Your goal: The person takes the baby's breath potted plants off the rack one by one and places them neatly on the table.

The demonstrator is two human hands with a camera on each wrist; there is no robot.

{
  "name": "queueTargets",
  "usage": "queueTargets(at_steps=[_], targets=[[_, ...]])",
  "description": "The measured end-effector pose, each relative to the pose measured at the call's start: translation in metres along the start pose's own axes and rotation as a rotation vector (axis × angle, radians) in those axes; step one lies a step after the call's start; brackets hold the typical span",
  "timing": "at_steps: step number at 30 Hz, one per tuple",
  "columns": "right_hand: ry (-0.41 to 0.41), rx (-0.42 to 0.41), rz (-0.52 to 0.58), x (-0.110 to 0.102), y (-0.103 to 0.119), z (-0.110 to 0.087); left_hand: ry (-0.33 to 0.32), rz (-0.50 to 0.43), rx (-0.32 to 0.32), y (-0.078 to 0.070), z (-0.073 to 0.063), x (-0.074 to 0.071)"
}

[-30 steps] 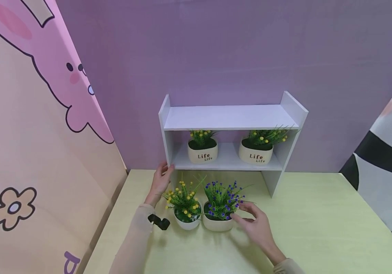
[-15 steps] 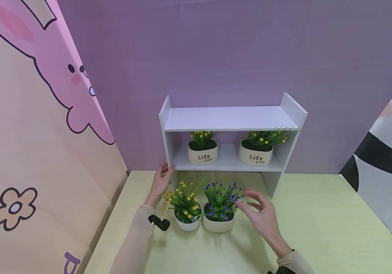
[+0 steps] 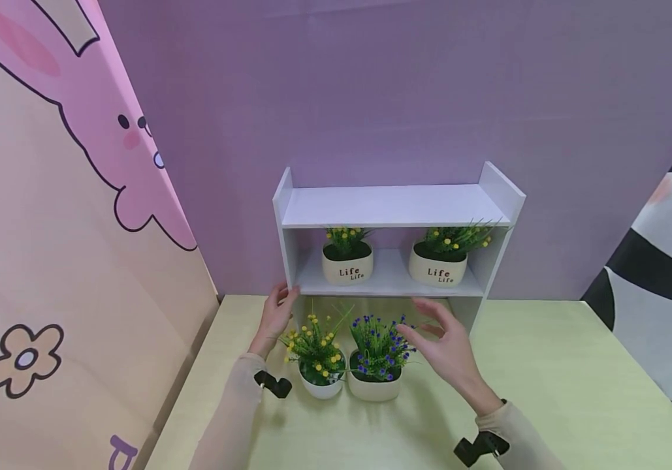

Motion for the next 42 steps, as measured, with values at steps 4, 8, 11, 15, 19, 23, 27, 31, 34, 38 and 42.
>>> queueTargets(at_steps=[4,8,11,15,19,23,27,31,34,38,42], targets=[[0.041,0.014,-0.042,0.004,0.006,0.007,-0.001,0.003,-0.001,0.002,0.0,0.001],[0.059,0.016,-0.045,0.006,0.012,0.014,0.006,0.001,0.003,0.003,0.0,0.001],[0.073,0.022,-0.043,0.007,0.015,0.018,0.014,0.004,0.007,0.004,0.0,0.001],[0.108,0.024,-0.053,0.01,0.019,0.026,0.01,0.005,0.004,0.003,0.001,0.001],[0.153,0.034,-0.068,0.015,0.017,0.033,0.001,0.0,-0.001,0.002,0.0,0.0],[0.172,0.045,-0.07,0.018,0.015,0.04,0.006,-0.005,-0.005,0.002,0.0,0.001],[0.148,0.052,-0.064,0.018,0.015,0.046,0.017,-0.009,-0.002,0.004,0.0,0.002],[0.118,0.034,-0.022,0.018,0.019,0.054,0.019,0.004,0.009,0.004,0.0,0.002],[0.124,0.008,-0.01,0.019,0.023,0.06,0.014,0.019,0.019,0.002,0.001,0.001],[0.142,-0.001,-0.021,0.023,0.024,0.068,0.007,0.019,0.018,0.0,0.001,-0.001],[0.146,0.018,-0.014,0.025,0.023,0.073,0.012,0.019,0.009,0.003,0.001,-0.001]])
Point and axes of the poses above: each hand's wrist, its own z-axis towards the middle knuckle, its own x-axis out of the palm, y = z × x, the point moved 9 cm from there along z, towards the middle knuckle, and after that the axes turned 1 degree about z, right-handed, at the moved point
